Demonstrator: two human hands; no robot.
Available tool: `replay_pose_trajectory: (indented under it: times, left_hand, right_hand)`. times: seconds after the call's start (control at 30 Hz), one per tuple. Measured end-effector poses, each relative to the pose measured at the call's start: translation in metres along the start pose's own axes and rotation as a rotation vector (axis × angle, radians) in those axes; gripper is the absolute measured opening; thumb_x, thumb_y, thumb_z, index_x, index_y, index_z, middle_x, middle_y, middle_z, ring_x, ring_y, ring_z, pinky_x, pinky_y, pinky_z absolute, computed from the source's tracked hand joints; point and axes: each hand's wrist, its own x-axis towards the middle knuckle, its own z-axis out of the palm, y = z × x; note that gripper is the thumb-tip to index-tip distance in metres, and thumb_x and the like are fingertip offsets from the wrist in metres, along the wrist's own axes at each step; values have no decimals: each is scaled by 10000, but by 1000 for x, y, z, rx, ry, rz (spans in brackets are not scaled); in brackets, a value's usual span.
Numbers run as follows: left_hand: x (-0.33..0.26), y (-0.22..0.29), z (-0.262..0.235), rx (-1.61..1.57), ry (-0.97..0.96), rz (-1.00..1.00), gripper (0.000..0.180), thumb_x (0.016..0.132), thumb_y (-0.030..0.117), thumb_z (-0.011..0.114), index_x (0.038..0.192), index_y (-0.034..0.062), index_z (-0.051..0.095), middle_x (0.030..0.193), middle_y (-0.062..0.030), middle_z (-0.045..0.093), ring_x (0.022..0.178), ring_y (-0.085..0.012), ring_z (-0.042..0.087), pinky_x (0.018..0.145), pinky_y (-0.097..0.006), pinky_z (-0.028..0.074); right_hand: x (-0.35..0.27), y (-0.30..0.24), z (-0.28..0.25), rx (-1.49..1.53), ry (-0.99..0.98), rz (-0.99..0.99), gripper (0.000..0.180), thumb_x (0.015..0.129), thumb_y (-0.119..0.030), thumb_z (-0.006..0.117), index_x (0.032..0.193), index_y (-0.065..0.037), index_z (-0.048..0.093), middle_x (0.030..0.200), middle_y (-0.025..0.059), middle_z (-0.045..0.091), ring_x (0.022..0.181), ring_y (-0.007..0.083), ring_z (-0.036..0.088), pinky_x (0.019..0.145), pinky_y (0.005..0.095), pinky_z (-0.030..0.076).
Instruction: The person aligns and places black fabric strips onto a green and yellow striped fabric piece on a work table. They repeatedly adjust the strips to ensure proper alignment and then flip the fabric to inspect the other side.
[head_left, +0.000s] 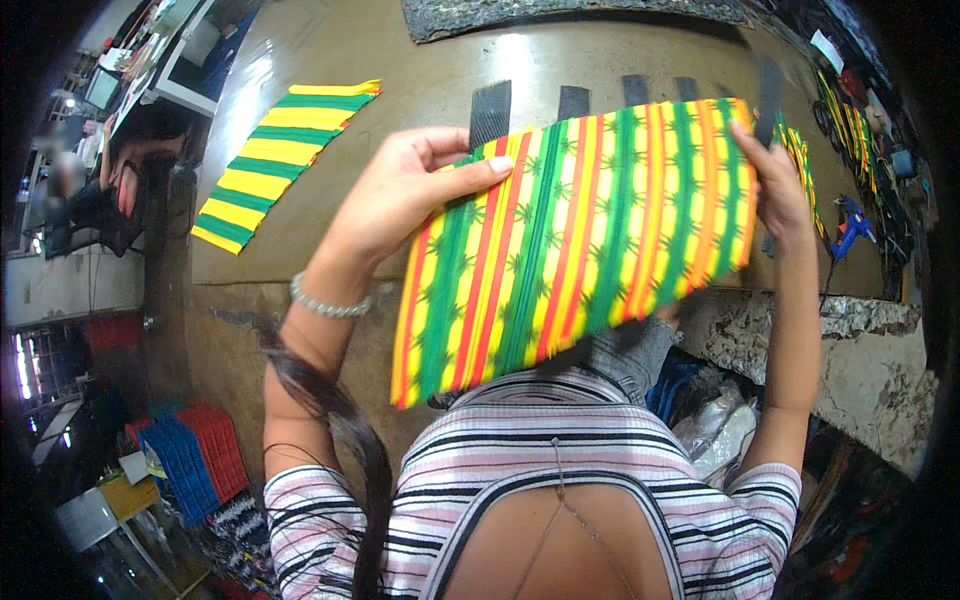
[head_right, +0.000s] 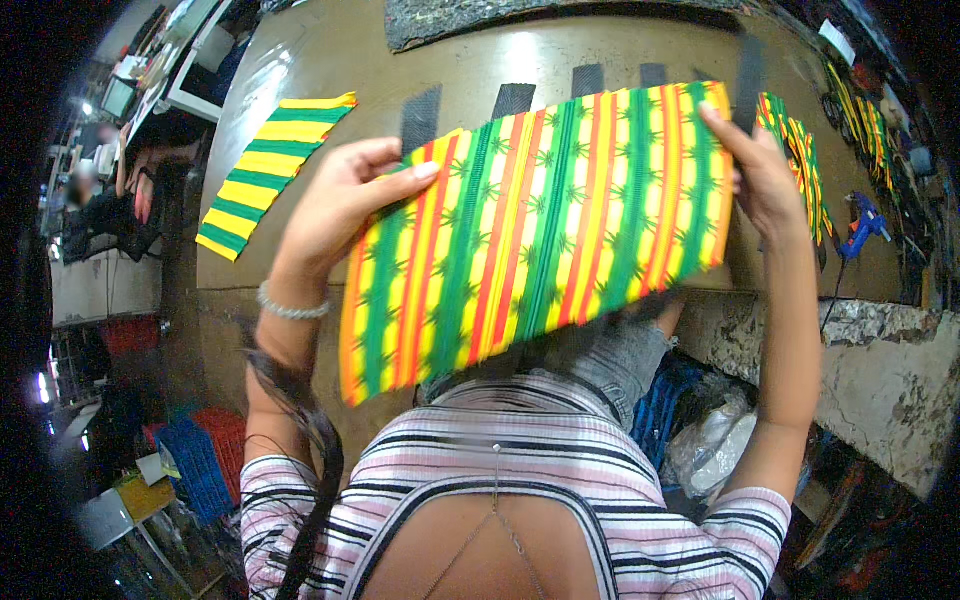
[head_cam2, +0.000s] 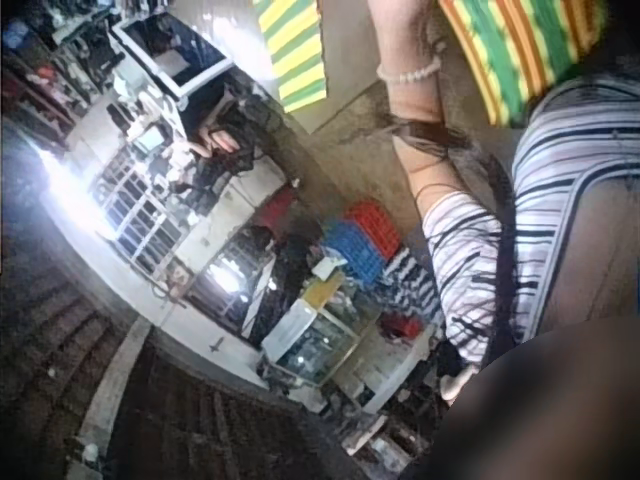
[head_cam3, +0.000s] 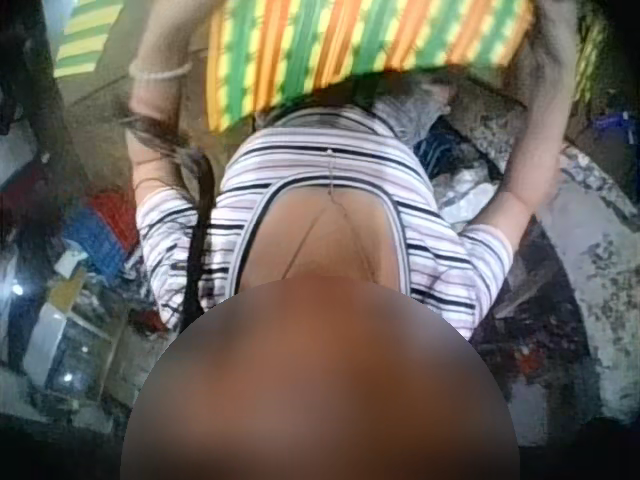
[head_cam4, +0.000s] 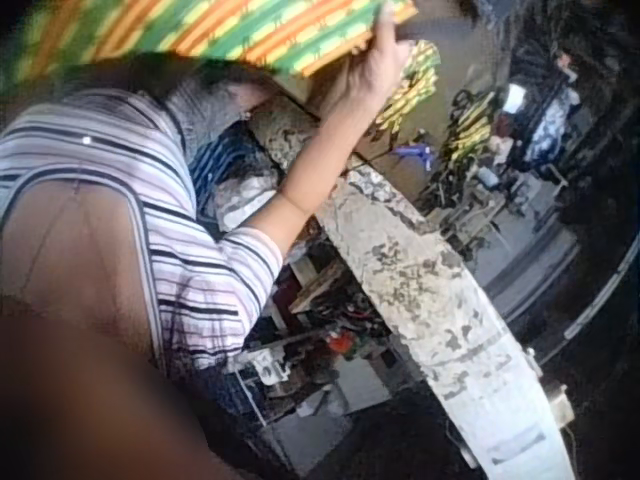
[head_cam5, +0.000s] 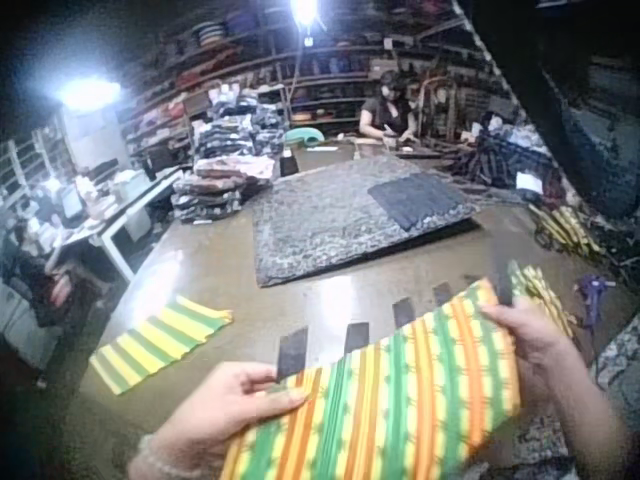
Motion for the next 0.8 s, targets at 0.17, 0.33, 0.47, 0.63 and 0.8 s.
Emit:
replay_pose_trajectory:
  times: [0.17,0.33,0.47,0.63,0.8]
  left_hand:
    - [51,-66,-17,-21,-38,-194,305,977,166,708,1174,-64,673,1057,-85,753,889,-99,716,804,-240,578]
    - [60,-66,-26,-162,-127,-261,291,1006,179,661,1194,-43,675,1110,-76,744,943,-107,717,866,-243,572]
    - [58,-61,-18,0,-43,-200,297,996,183,678,1195,-37,685,1119,-42,731,941,-85,682,847,-230,544]
    - [52,-65,-11,-24,25,-223,244,989,186,690,1112,-23,718,1051,-24,727,889,-60,644,789,-232,530]
    - [59,-66,-15,217,-26,-234,256,992,231,695,1062,-12,731,968,30,716,844,-20,617,756,-208,517]
  right_hand:
    - [35,13,32,-614,344,-431,372,952,-316,728,1135,8,720,885,44,732,829,112,663,756,300,531]
    - [29,3,121,-486,-506,-599,306,966,-178,683,1224,-15,702,1209,134,698,1145,246,658,993,356,504]
    - [46,10,162,-608,-623,-645,269,868,-149,749,1065,25,691,1071,149,663,999,307,657,881,391,522]
    - [61,22,153,-540,-702,-622,220,824,-80,797,976,17,672,1071,106,676,1002,249,658,882,347,514]
    - [70,26,153,-439,-764,-587,190,823,-59,788,949,19,670,982,94,689,944,239,661,863,335,509]
